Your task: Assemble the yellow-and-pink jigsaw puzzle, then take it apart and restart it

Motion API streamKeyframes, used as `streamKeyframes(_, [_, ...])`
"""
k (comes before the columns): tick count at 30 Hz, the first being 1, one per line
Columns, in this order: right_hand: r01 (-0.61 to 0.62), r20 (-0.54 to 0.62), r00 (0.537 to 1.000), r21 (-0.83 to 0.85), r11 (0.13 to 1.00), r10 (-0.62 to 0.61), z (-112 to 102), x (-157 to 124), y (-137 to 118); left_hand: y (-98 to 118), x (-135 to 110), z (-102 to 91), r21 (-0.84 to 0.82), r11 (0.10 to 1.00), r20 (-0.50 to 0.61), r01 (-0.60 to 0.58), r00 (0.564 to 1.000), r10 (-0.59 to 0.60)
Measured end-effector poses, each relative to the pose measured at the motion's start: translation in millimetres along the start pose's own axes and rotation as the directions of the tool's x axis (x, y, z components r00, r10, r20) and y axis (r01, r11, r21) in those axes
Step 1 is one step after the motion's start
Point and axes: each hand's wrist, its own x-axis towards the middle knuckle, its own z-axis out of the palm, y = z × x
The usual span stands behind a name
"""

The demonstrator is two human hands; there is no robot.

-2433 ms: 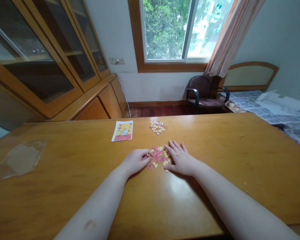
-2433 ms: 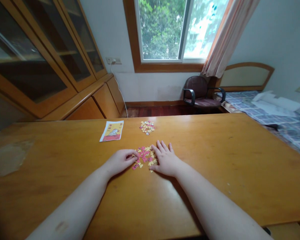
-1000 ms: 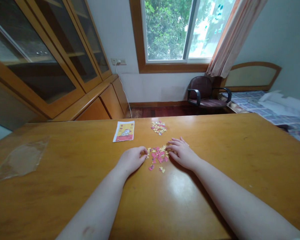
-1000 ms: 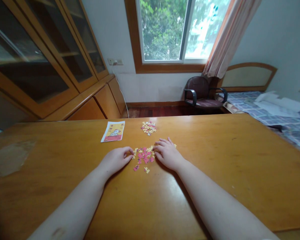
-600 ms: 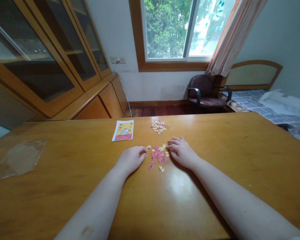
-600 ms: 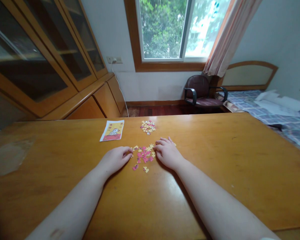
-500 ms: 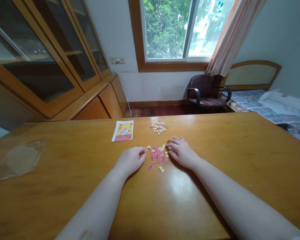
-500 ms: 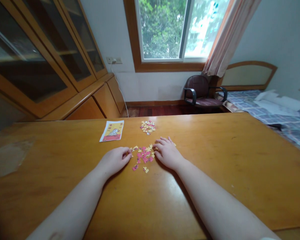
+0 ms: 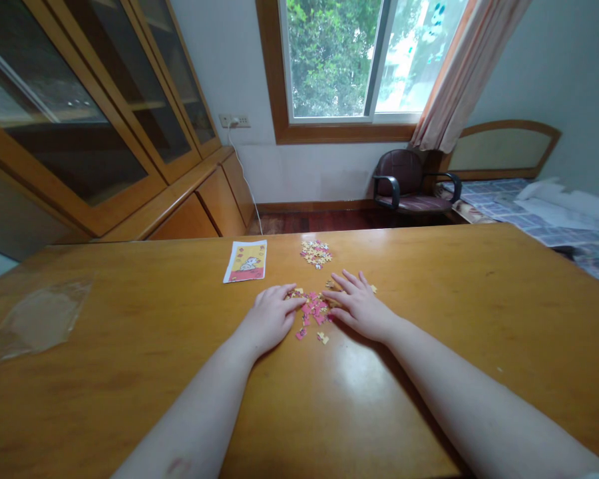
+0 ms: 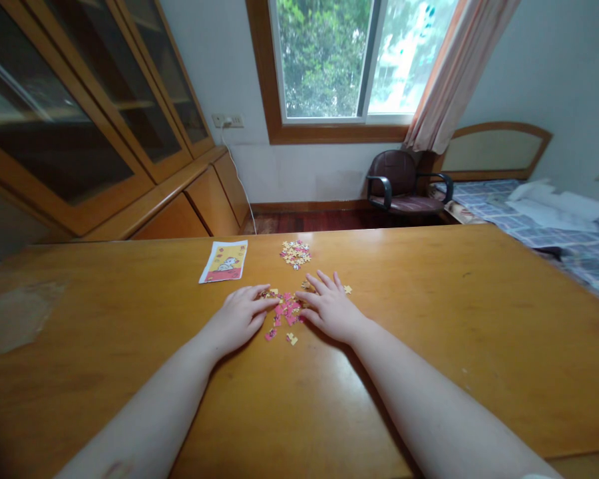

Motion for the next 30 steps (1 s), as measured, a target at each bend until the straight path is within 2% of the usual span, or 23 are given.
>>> streamKeyframes(3, [-0.032, 0.034, 0.999, -0.010, 0.999, 0.033, 1, 0, -1, -2, 0, 6.8, 0.033, 0.999, 0.025, 0.019, 1.000, -0.020])
streamKeyframes(7, [-0.085, -0.023, 0.996, -0.019, 0.996, 0.085, 0, 0, 2, -4, 1, 8.6, 0.037, 0.998, -0.002, 0.060, 0.998, -0.060])
streamKeyframes(15, [0.115, 0.000, 0.993, 0.089, 0.989, -0.116, -3, -3, -3, 8, 0, 0.8, -0.057, 0.995, 0.096, -0.079, 0.992, 0.085])
streamKeyframes(23, [0.122, -0.030, 0.992, 0.108, 0.987, -0.119, -3, -2, -2, 15, -4, -0.6, -0.117, 0.978, 0.157, -0.173, 0.969, 0.190])
streamKeyframes(30, [0.148, 0.062, 0.986, 0.110, 0.983, -0.155, -4, -4, -6, 13, -3, -0.4, -0.120, 0.978, 0.072, -0.171, 0.981, 0.180])
